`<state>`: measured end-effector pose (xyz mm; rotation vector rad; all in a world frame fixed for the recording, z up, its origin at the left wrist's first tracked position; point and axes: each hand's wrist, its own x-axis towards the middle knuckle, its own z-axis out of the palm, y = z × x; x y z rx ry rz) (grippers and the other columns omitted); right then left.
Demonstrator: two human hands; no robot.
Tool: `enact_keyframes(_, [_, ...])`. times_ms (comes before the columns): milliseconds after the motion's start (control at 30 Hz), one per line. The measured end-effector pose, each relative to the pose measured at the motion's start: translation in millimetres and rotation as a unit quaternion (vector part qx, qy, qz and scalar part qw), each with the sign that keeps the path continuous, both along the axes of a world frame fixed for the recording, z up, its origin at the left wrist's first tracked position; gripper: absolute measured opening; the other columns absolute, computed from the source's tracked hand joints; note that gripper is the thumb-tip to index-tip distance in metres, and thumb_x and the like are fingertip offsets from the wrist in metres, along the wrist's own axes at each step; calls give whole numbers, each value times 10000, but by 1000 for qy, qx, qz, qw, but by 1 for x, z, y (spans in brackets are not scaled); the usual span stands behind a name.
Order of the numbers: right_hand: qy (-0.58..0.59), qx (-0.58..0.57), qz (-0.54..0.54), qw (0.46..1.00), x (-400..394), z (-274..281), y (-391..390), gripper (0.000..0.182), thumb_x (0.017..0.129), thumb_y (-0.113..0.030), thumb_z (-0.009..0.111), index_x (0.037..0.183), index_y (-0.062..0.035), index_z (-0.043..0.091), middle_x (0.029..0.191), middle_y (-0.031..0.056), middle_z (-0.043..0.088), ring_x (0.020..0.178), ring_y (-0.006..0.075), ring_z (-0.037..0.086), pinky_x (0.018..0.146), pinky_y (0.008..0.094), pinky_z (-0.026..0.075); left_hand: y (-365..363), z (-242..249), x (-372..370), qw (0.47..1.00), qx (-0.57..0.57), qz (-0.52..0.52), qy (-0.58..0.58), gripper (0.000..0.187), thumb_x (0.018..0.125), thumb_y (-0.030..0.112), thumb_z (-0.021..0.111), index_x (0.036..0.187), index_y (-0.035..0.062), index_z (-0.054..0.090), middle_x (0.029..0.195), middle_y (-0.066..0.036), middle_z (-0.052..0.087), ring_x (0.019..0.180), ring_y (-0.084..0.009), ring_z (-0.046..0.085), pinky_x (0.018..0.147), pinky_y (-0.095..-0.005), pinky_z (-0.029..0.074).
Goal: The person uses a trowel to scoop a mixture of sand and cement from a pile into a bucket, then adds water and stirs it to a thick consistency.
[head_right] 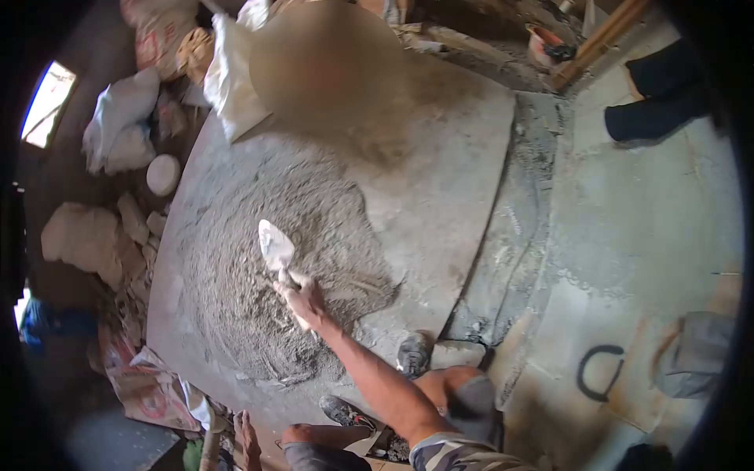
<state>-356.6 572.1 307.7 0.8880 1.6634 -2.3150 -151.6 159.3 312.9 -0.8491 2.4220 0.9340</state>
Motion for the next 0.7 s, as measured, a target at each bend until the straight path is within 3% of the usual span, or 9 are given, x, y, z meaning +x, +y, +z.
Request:
enact_keyframes(100, [-47,-366,-105,924,12,60,36,308,909,-203,642,1124,8,579,761,71,611,606,166,607,492,314,523,113,100,-54,986,89,-120,74,408,997,346,497,1163,-25,529,1060,-104,535,967,-196,489,910,-323,386])
enact_keyframes(200, [-87,-433,-148,885,16,114,80,302,907,-202,649,1140,-33,556,822,69,607,684,183,631,526,355,540,211,173,-97,984,102,-133,60,435,1000,377,493,1165,-22,548,1059,-112,554,955,-202,498,897,-329,399])
enact_keyframes(267, [-75,-421,-152,891,10,160,127,319,907,-206,650,1162,-38,556,850,69,608,684,185,631,522,353,539,264,218,-118,985,106,-129,32,447,1002,387,485,1168,-23,556,1038,-117,562,948,-204,501,866,-336,409])
enact_keyframes(400, [-30,-349,-131,927,-11,191,219,421,897,-204,664,1269,-53,539,893,58,607,689,180,636,507,331,538,294,234,-126,984,128,-122,2,457,999,398,489,1191,-11,556,1052,-120,560,949,-206,500,848,-336,410])
enact_keyframes(500, [-35,-312,-170,934,-31,219,301,333,891,-200,676,1182,-56,601,853,40,601,639,164,615,502,311,515,294,240,-100,932,120,-310,145,437,987,396,498,1203,21,564,1036,-102,569,924,-207,515,784,-353,427])
enact_keyframes(567, [-22,-310,-211,927,-48,228,356,293,892,-187,674,1154,-74,607,840,37,600,620,158,600,495,302,501,330,265,-116,987,83,-9,-134,371,979,325,508,1203,36,566,1023,-128,572,919,-244,540,746,-386,453])
enact_keyframes(600, [-5,-310,-211,927,-57,222,383,244,895,-189,670,1108,-90,605,844,40,605,616,160,599,490,309,498,284,244,-97,989,81,-12,-126,371,979,325,508,1203,36,566,1023,-128,572,919,-244,540,746,-386,453])
enact_keyframes(633, [18,-332,-245,911,-66,219,407,221,893,-209,674,1065,-93,600,840,46,613,608,164,600,480,320,496,243,226,-81,943,194,-263,-58,500,1033,324,360,1486,114,377,1455,-166,342,1263,-305,464,966,-437,466])
enact_keyframes(700, [-1,-298,-275,914,-83,222,459,216,890,-223,678,1044,-96,596,843,46,613,602,172,601,473,333,496,267,232,-101,954,171,-221,-111,457,1027,260,407,1455,98,417,1445,-136,360,1203,-264,520,884,-391,499])
